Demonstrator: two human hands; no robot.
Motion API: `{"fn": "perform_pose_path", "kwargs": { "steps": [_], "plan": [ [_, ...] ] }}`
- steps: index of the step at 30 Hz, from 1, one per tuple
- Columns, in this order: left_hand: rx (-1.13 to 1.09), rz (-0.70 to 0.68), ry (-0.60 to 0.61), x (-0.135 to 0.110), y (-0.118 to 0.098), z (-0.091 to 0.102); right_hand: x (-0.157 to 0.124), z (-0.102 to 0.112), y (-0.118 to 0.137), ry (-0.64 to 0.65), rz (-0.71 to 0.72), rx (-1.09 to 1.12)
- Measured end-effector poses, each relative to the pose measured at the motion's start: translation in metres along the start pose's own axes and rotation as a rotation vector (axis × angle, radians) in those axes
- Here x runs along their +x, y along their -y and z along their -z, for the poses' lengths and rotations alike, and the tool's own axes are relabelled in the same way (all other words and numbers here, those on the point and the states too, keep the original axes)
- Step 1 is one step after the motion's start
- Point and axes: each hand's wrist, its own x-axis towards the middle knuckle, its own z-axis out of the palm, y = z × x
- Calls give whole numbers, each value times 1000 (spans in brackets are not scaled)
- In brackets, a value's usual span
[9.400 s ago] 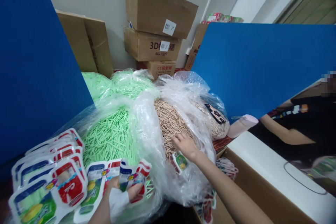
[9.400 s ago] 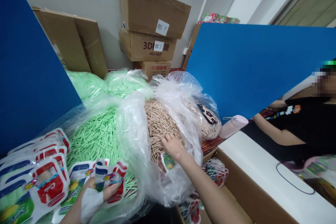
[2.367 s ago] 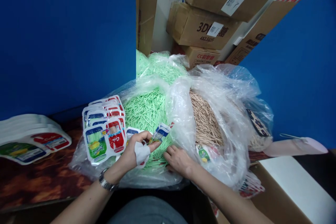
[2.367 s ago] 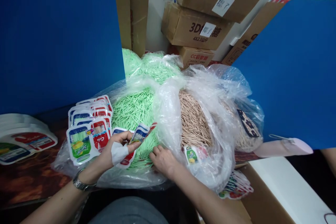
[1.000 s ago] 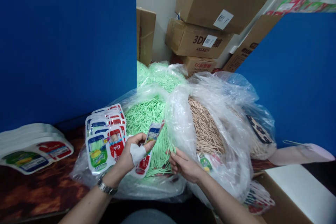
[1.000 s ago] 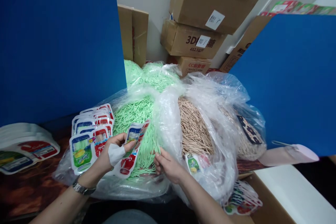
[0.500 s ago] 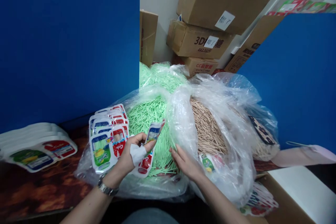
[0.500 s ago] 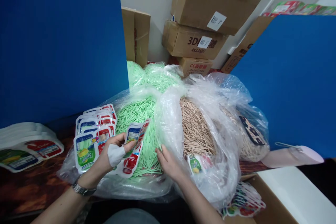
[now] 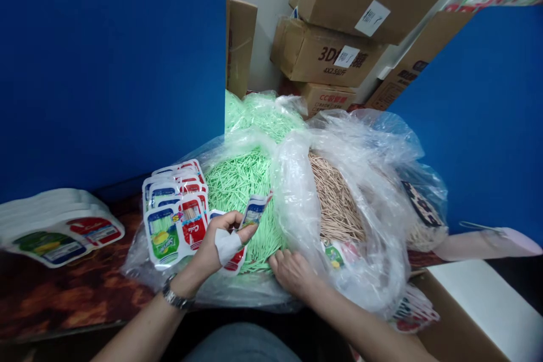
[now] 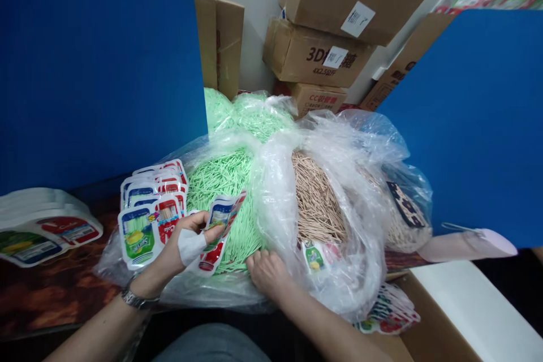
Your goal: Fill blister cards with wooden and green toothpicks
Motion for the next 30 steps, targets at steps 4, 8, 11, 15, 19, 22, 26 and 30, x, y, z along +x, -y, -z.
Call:
{"fn": "perform_pose_path", "kwargs": {
  "steps": [4, 8, 11, 15, 19, 22, 26, 30],
  "plan": [
    [45, 13, 17, -1, -2, 0, -2, 2, 0, -70, 24, -131],
    [61, 21, 11, 0, -4, 2, -3, 11, -14, -25, -46, 34],
    [24, 38, 20, 2, -1, 3, -8, 24, -29, 8, -103, 265],
    [9, 44, 18, 3, 3, 3, -16, 41, -38, -72, -166, 746],
    [49, 28, -5, 4, 7, 0, -11, 46, -24, -211, -281, 1825],
    [42, 33, -18, 4, 18, -2, -4, 57, -17, -357, -327, 2183],
    [55, 9, -14, 1, 34, -9, -2, 96, -20, -586, -292, 2236],
    [147, -64, -28, -5, 36, -21, 3, 135, -21, -957, -247, 2047]
  ]
}}
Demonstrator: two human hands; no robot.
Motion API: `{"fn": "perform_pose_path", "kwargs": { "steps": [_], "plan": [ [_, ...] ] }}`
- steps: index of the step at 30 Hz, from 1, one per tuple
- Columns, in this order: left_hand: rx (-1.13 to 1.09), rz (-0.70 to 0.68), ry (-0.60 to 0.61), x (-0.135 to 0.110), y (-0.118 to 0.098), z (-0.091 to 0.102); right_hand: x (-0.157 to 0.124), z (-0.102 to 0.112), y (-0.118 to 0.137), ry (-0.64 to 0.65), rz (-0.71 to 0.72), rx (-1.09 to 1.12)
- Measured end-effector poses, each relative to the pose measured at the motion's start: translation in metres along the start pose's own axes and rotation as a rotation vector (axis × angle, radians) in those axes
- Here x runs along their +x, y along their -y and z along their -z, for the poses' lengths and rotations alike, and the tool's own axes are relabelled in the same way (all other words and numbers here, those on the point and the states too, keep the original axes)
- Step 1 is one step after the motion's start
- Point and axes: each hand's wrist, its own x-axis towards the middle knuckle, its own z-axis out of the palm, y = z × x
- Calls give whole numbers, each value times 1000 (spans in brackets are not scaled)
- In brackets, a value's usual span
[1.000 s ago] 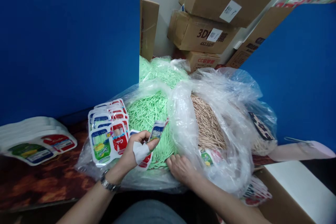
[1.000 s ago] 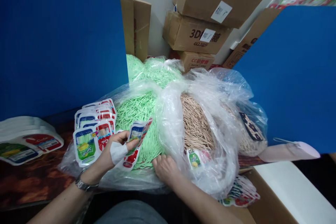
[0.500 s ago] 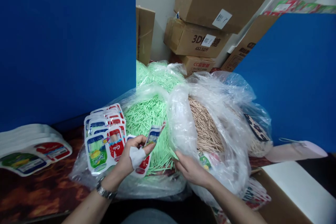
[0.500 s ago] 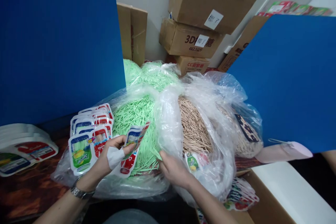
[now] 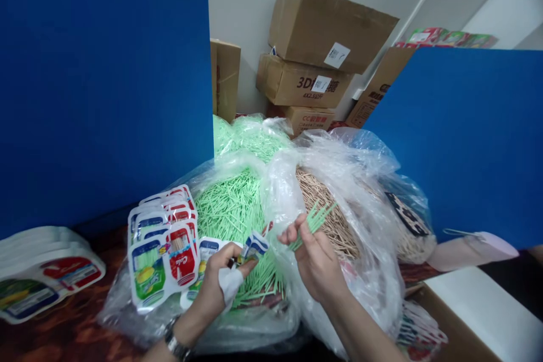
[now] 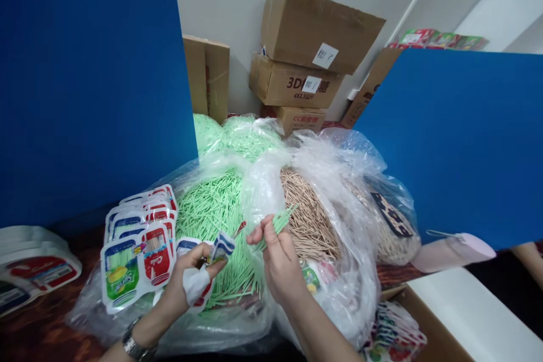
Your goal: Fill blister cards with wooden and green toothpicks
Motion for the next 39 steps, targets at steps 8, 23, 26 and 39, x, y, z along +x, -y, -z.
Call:
{"fn": "perform_pose_path", "kwargs": {
  "steps": [8, 23, 26, 39],
  "plan": [
    [155, -231, -78, -5, -17, -13, -3, -34, -3, -3, 348, -421],
    [112, -359, -73, -3, -25, -8, -3, -20, -20, 92, 315, -788],
    [102, -364, -38, -2, -26, -5, 1, -15, -12, 122, 410, -817],
    [-462, 116, 129, 0, -22, 2, 31, 21, -22, 229, 90, -693]
  ]
}}
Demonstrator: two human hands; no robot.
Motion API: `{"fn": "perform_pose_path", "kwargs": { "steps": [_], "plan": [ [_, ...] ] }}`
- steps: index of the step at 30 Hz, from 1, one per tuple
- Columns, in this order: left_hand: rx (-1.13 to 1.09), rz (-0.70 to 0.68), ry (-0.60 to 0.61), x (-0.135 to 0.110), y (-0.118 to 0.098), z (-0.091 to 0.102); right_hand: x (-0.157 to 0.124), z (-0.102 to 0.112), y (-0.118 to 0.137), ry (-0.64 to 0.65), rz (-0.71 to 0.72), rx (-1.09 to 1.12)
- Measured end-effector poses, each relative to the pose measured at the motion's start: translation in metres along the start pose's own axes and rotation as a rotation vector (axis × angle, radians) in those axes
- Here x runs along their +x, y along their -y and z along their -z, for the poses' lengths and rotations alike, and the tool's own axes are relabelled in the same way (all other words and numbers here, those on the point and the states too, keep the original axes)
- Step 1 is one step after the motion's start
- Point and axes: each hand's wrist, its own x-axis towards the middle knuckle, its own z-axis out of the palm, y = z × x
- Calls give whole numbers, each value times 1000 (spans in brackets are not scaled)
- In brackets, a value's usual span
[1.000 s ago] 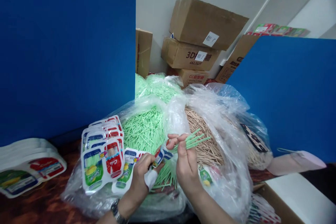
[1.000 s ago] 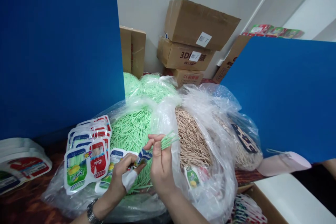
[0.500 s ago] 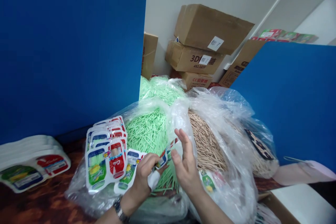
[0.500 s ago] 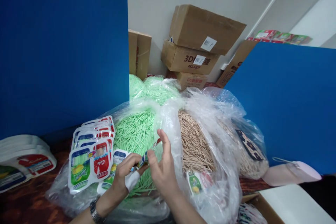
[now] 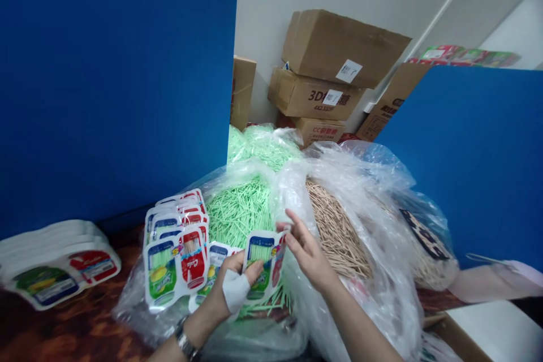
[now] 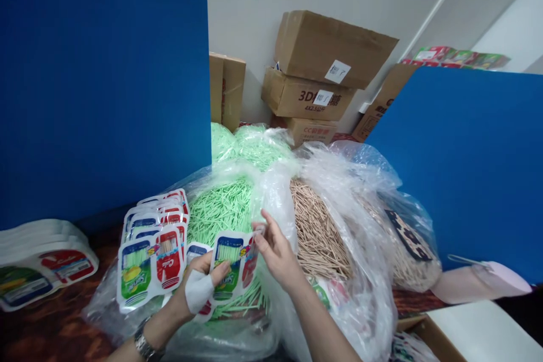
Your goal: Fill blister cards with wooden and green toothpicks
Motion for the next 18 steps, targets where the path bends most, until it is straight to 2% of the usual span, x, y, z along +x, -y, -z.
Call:
{"fn": "perform_pose_path", "kwargs": {
  "steps": [3, 6, 10, 12, 16, 18],
  "plan": [
    [-114, 46, 23, -3, -11, -1, -4, -14, -5, 24, -110, 184],
    [-46, 31, -61, -8, -21, 3, -9, -32, -1, 7, -103, 212],
    [-66, 76, -158, -23, -22, 28, -5, -47, -7, 96, -110, 234],
    [-55, 104, -239, -33, -22, 50, -1, -53, -18, 143, -85, 70],
    [-41, 130, -471, -54, -31, 97, 0, -69, -34, 361, 53, -641],
    [-52, 162, -529, -61, -37, 112, -1, -77, -36, 443, 87, -912]
  ]
}}
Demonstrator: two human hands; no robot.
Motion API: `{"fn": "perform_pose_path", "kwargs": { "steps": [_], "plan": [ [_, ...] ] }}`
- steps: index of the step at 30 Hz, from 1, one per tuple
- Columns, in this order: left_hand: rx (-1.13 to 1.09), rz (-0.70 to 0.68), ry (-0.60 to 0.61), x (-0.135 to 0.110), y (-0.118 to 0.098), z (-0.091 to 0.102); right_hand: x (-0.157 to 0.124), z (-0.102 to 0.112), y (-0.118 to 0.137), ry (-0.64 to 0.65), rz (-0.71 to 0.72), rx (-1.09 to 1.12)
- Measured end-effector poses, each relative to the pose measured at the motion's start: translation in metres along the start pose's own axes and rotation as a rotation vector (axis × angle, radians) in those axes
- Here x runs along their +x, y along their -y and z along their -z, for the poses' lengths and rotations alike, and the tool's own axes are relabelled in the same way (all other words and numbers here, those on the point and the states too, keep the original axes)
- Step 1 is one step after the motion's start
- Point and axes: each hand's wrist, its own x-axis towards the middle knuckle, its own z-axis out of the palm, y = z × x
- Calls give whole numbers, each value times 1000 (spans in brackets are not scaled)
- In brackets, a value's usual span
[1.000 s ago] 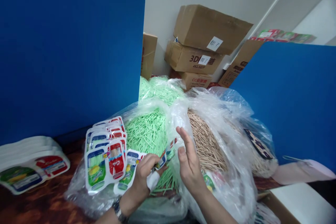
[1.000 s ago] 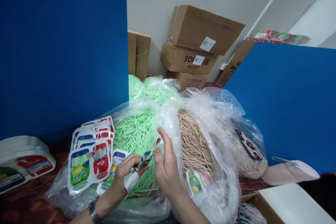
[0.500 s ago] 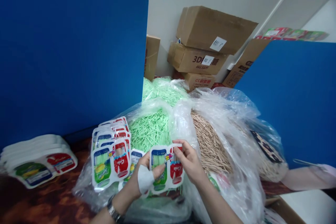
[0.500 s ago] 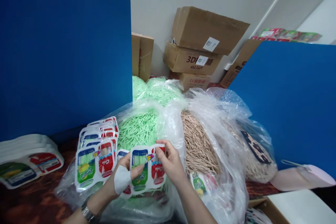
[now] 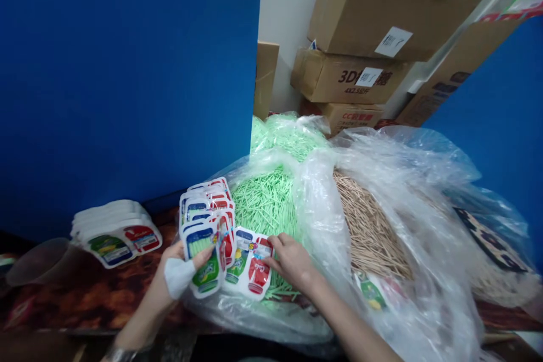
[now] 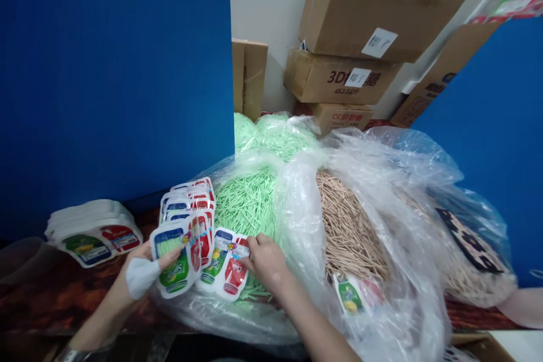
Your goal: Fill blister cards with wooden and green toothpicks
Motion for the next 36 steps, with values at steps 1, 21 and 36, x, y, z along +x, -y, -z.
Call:
{"fn": "perform_pose_path", "kwargs": {
  "steps": [1, 21, 36],
  "plan": [
    [-4, 11, -14, 0, -2, 5, 1, -2, 3, 23, -4, -81],
    [598, -358, 18, 10, 13, 6, 26, -21, -5, -117, -29, 0],
    [1117, -783, -431, 24, 42, 18, 3, 33, -7, -337, -70, 588]
  ]
}}
